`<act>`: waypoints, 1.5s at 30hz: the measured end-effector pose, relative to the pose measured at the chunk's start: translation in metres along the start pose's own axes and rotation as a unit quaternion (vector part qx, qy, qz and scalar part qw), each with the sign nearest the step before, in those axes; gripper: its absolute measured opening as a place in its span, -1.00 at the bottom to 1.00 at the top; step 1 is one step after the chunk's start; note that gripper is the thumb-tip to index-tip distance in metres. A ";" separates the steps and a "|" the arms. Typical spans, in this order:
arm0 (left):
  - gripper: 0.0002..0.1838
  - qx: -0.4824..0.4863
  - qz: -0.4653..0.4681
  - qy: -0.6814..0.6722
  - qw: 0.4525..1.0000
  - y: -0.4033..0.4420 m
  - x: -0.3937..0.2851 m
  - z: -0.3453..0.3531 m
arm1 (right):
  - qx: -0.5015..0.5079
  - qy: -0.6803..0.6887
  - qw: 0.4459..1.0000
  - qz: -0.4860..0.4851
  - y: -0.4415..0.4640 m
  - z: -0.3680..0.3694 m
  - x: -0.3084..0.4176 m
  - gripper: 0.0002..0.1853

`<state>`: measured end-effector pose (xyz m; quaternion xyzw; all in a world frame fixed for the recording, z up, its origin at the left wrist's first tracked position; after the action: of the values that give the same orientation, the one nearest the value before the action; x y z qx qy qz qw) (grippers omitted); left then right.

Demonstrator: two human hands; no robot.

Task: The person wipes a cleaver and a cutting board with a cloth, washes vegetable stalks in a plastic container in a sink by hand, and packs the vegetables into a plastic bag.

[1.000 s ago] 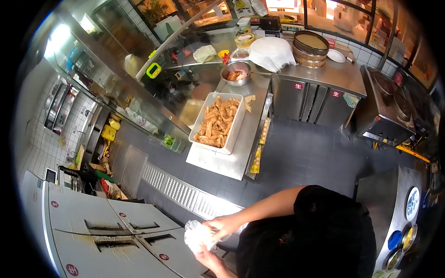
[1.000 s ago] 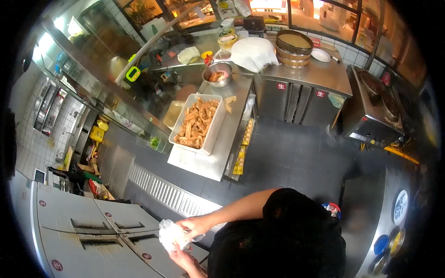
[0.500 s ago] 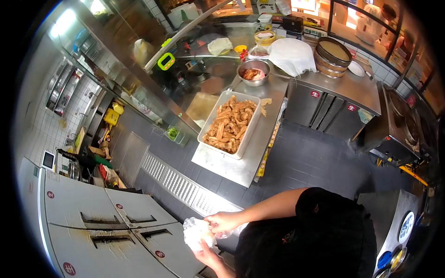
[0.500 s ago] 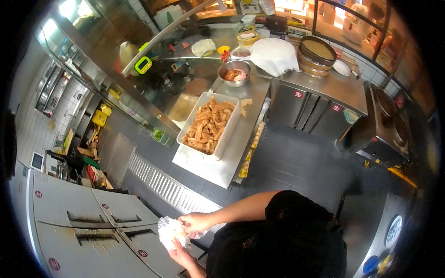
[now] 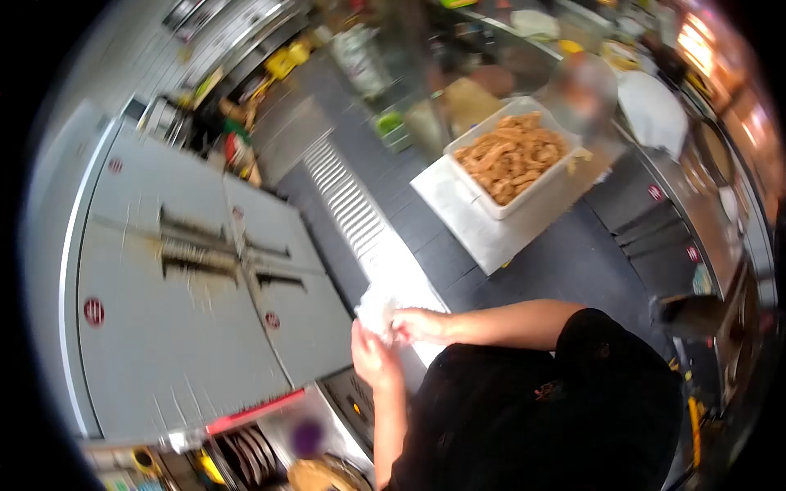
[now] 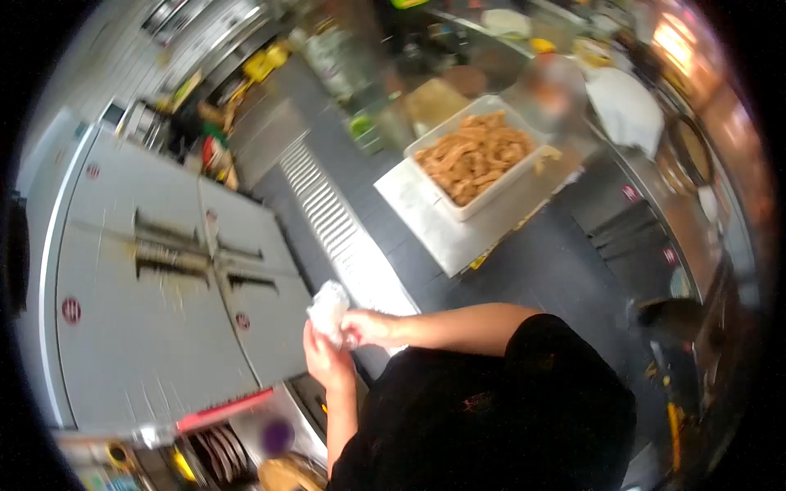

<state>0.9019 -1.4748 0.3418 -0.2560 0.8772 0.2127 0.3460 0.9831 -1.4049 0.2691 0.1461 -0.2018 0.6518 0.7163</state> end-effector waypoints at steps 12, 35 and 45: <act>-0.10 0.076 -0.065 -0.215 0.971 -0.053 0.021 -0.044 | -0.016 -0.063 0.994 0.090 0.044 -0.018 -0.047 -0.63; -0.28 -0.098 -0.019 0.080 0.992 -0.128 0.071 -0.221 | 0.153 -0.179 0.927 0.291 0.153 0.102 -0.160 -0.54; -0.33 -0.465 -0.154 0.326 0.809 -0.148 0.191 -0.625 | -0.127 -0.266 0.952 0.089 0.195 0.020 -0.078 -0.66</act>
<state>0.5586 -1.9916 0.5955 -0.5724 0.6835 0.4434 -0.0922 0.7823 -1.4620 0.2386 0.2033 -0.4780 0.6193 0.5887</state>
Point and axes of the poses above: each hand's wrist, its own y-axis towards the middle knuckle, its own z-axis out of the palm, x = y × z, the point moved 10 cm from there along y, towards the middle knuckle, and after that the axes turned 11 degrees about x, right-handed, at the moved point
